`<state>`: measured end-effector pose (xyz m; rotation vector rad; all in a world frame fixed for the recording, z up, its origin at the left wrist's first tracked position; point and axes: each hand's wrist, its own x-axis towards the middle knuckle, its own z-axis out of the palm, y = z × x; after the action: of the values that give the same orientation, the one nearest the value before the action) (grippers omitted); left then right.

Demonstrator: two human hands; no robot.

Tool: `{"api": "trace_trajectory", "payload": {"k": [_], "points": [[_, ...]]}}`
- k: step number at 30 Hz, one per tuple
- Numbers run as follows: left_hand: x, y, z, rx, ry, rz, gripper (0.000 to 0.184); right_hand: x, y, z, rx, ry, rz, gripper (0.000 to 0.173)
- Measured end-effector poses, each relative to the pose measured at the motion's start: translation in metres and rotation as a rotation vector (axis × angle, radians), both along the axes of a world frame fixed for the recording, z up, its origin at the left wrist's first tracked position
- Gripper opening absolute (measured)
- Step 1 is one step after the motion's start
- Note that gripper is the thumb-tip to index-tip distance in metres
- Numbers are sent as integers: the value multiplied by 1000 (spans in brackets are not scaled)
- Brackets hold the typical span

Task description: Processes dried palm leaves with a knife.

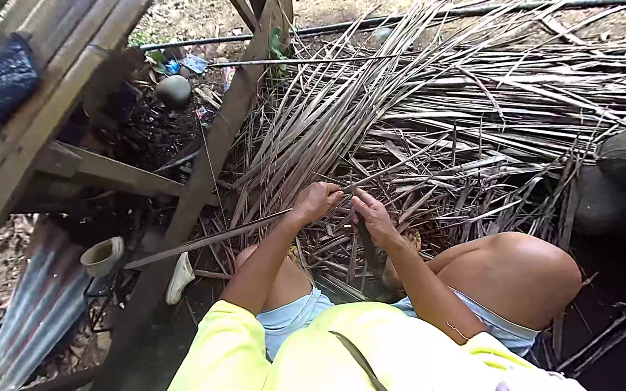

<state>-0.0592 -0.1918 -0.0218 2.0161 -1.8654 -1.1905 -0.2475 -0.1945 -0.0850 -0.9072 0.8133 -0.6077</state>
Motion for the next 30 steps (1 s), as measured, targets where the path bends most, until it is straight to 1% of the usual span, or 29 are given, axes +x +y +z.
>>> {"api": "trace_trajectory", "payload": {"k": [2,5,9,12,14,16,17,18,20,23,27,30], "points": [[-3,3,-1,-19,-106,33,33,2,10,1,-16,21,65,49],[-6,12,-4,-69,-156,85,29,7,20,-2,0,21,133,52],[-12,28,-10,-139,-256,94,26,8,24,-6,20,22,154,51],[-18,36,-10,-164,-331,104,27,10,25,-9,-25,61,159,50],[-24,46,-9,-237,-387,84,24,12,25,-12,-38,78,140,48],[-30,63,-8,-373,-430,44,18,14,26,-15,-37,94,107,46],[-34,69,-4,-378,-435,37,17,14,27,-16,-49,107,96,44],[-37,72,2,-346,-436,37,17,14,28,-16,-78,123,94,42],[-40,74,16,-201,-431,68,21,10,29,-16,-160,156,88,43],[-37,78,16,-63,-485,118,26,0,26,-11,-234,203,89,47],[-35,83,14,-43,-524,169,27,8,33,-15,-233,212,137,49],[-33,86,21,18,-554,133,27,6,32,-24,-190,236,122,49]]}}
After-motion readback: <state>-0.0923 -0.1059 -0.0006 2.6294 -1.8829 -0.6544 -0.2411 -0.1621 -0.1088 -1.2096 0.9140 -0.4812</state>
